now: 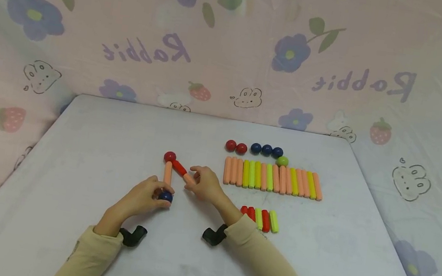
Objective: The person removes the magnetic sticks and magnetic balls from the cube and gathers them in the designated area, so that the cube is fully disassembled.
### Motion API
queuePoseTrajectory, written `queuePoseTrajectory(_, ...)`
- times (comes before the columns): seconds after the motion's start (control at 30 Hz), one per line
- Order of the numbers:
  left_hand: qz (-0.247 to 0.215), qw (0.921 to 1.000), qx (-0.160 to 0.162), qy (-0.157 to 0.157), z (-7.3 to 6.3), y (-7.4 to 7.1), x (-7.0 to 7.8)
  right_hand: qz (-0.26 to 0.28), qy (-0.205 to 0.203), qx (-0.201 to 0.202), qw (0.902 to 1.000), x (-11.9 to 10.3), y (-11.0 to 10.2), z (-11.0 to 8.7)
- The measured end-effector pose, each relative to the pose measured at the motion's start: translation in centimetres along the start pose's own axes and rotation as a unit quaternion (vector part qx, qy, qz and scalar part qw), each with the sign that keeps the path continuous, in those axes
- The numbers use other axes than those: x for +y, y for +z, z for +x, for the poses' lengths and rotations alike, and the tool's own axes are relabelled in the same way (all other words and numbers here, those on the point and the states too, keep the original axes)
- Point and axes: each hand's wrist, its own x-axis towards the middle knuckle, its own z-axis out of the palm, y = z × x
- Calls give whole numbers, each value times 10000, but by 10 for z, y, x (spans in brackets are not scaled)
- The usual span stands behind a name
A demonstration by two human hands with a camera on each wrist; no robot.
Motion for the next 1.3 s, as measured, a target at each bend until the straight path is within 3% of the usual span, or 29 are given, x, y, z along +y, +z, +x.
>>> queuePoseTrajectory(0.4, -36, 10000, 10, -36, 0, 0, 0, 132, 84, 65, 9999, -3, 8, -2)
queuePoseTrajectory(0.87, -30, 10000, 22, -67, 0, 0, 0, -94, -719, 293, 9969, 0, 8, -4)
queuePoseTrajectory(1.13, -20, 10000, 28, -52, 0, 2, -1, 210, -351, 139, 9991, 3, 2, -5)
queuePoseTrajectory(1.3, -27, 10000, 16, -89, 0, 1, 0, 297, -208, 271, 9990, 7, -8, -3)
